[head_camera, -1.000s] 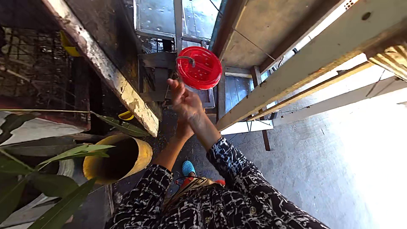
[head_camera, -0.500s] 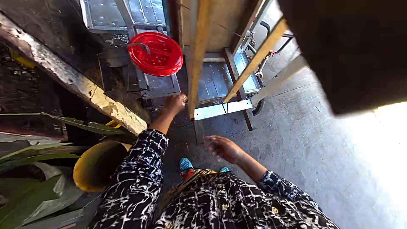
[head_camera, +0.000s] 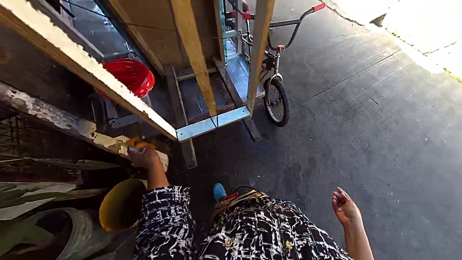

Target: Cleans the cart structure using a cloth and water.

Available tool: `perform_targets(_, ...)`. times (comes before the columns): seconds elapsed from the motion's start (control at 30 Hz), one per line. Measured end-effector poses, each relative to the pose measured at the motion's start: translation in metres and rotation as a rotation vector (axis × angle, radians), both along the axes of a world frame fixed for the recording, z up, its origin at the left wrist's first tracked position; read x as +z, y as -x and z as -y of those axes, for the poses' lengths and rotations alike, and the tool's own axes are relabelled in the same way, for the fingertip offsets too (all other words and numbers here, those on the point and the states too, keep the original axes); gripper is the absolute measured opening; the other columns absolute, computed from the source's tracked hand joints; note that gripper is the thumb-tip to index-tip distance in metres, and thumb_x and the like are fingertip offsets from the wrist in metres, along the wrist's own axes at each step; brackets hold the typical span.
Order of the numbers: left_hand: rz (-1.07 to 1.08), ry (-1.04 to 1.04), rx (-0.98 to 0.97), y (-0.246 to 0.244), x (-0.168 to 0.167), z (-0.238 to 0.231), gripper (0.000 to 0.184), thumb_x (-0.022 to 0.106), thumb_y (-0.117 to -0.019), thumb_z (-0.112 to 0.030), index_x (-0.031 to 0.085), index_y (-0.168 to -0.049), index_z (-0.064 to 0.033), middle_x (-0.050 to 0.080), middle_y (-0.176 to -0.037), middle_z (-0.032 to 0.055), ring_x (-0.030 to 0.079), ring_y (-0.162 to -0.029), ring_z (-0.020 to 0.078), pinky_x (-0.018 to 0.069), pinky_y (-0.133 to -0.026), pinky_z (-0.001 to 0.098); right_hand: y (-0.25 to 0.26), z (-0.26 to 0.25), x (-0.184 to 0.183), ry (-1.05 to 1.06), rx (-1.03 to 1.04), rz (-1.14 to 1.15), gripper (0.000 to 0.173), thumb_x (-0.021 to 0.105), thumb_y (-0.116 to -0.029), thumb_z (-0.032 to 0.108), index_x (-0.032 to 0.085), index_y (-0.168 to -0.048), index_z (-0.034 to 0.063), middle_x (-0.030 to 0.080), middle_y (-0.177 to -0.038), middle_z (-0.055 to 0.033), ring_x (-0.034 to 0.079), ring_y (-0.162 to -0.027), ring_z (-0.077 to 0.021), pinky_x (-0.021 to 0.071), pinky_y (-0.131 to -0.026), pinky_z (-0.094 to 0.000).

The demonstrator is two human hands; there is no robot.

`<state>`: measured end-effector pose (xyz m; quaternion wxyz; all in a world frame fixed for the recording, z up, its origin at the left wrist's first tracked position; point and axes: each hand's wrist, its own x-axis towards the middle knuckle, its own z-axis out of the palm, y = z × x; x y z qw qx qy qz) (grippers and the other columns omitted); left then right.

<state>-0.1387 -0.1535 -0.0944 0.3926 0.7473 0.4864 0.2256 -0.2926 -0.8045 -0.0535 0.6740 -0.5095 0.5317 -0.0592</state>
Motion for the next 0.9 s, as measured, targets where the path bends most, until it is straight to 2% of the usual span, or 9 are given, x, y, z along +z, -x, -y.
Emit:
perform_targets(0.13,0.278,0.280,0.242,0.052,-0.047,0.049,0.051,0.046,-0.1068,-0.019,0.038,-0.152,0.0046,0.051,-0.145,0.0266,0.055,-0.129,0.0326,0.0486,-0.106,0.0475,-0.007,0.040,0.005,-0.017,-0.097,0.054,0.026,0.037,-0.1123,0.022,0.056,-0.123,0.0091,0.063,-0.079,0.0050,0.059,-0.060,-0.0008,0.0492,-0.055,-0.0152)
perform_targets(0.3,0.086,0.534,0.229,0.083,-0.073,0.138,0.049,0.038,-0.1115,-0.029,0.043,-0.147,0.0044,0.051,-0.141,0.0272,0.054,-0.121,0.0347,0.0469,-0.101,0.0528,-0.061,0.045,-0.007,-0.120,-0.080,0.121,0.026,0.035,-0.1126,0.021,0.055,-0.125,0.0089,0.062,-0.080,0.0048,0.060,-0.061,-0.0008,0.0502,-0.056,-0.0155)
perform_targets(0.37,-0.026,0.677,0.172,0.084,-0.080,0.171,0.044,0.037,-0.1102,-0.029,0.046,-0.141,0.0015,0.054,-0.129,0.0231,0.054,-0.106,0.0304,0.0479,-0.089,0.0513,-0.097,0.037,-0.007,-0.182,-0.037,0.145,0.026,0.037,-0.1122,0.021,0.056,-0.125,0.0078,0.063,-0.080,0.0036,0.061,-0.062,-0.0017,0.0506,-0.057,-0.0160)
perform_targets(0.47,-0.132,0.858,0.133,0.066,-0.095,0.211,0.039,0.040,-0.1081,-0.030,0.052,-0.130,0.0001,0.057,-0.115,0.0206,0.055,-0.095,0.0296,0.0487,-0.080,0.0515,-0.168,0.018,0.002,-0.240,0.104,0.205,0.027,0.039,-0.1117,0.019,0.057,-0.126,0.0057,0.063,-0.082,0.0013,0.060,-0.063,-0.0033,0.0501,-0.057,-0.0175)
perform_targets(0.57,-0.172,0.931,-0.021,0.037,-0.085,0.251,0.043,0.035,-0.1112,-0.030,0.049,-0.137,0.0018,0.057,-0.126,0.0229,0.057,-0.106,0.0305,0.0491,-0.090,0.0519,-0.235,-0.010,0.018,-0.286,0.274,0.279,0.029,0.039,-0.1113,0.017,0.056,-0.130,0.0023,0.063,-0.086,-0.0022,0.059,-0.066,-0.0069,0.0500,-0.061,-0.0211)
perform_targets(0.67,-0.128,0.949,-0.038,-0.006,-0.085,0.286,0.041,0.034,-0.1107,-0.032,0.051,-0.132,0.0001,0.058,-0.116,0.0194,0.056,-0.099,0.0269,0.0495,-0.084,0.0488,-0.294,-0.035,0.035,-0.331,0.453,0.331,0.032,0.039,-0.1114,0.017,0.055,-0.133,0.0006,0.064,-0.089,-0.0053,0.060,-0.070,-0.0097,0.0506,-0.065,-0.0244)
perform_targets(0.77,-0.177,0.976,-0.062,-0.037,-0.091,0.301,0.046,0.034,-0.1113,-0.035,0.050,-0.136,0.0003,0.058,-0.124,0.0214,0.056,-0.106,0.0296,0.0480,-0.091,0.0517,-0.333,-0.056,0.046,-0.381,0.621,0.353,0.033,0.038,-0.1116,0.017,0.054,-0.135,0.0003,0.064,-0.090,-0.0055,0.060,-0.070,-0.0096,0.0508,-0.064,-0.0246)
perform_targets(0.83,-0.183,0.976,-0.125,-0.051,-0.092,0.311,0.044,0.031,-0.1117,-0.035,0.052,-0.130,0.0005,0.059,-0.111,0.0161,0.056,-0.093,0.0218,0.0504,-0.083,0.0428,-0.355,-0.064,0.048,-0.416,0.674,0.360,0.033,0.039,-0.1116,0.017,0.054,-0.136,0.0004,0.065,-0.090,-0.0058,0.060,-0.069,-0.0096,0.0508,-0.064,-0.0247)
perform_targets(0.9,-0.190,0.865,-0.216,-0.063,-0.062,0.338,0.035,0.027,-0.1120,-0.024,0.051,-0.117,0.0012,0.054,-0.093,0.0086,0.052,-0.076,0.0110,0.0485,-0.069,0.0288,-0.375,-0.068,0.050,-0.449,0.696,0.357,0.032,0.038,-0.1119,0.017,0.055,-0.134,0.0005,0.063,-0.087,-0.0046,0.059,-0.066,-0.0086,0.0500,-0.061,-0.0232)
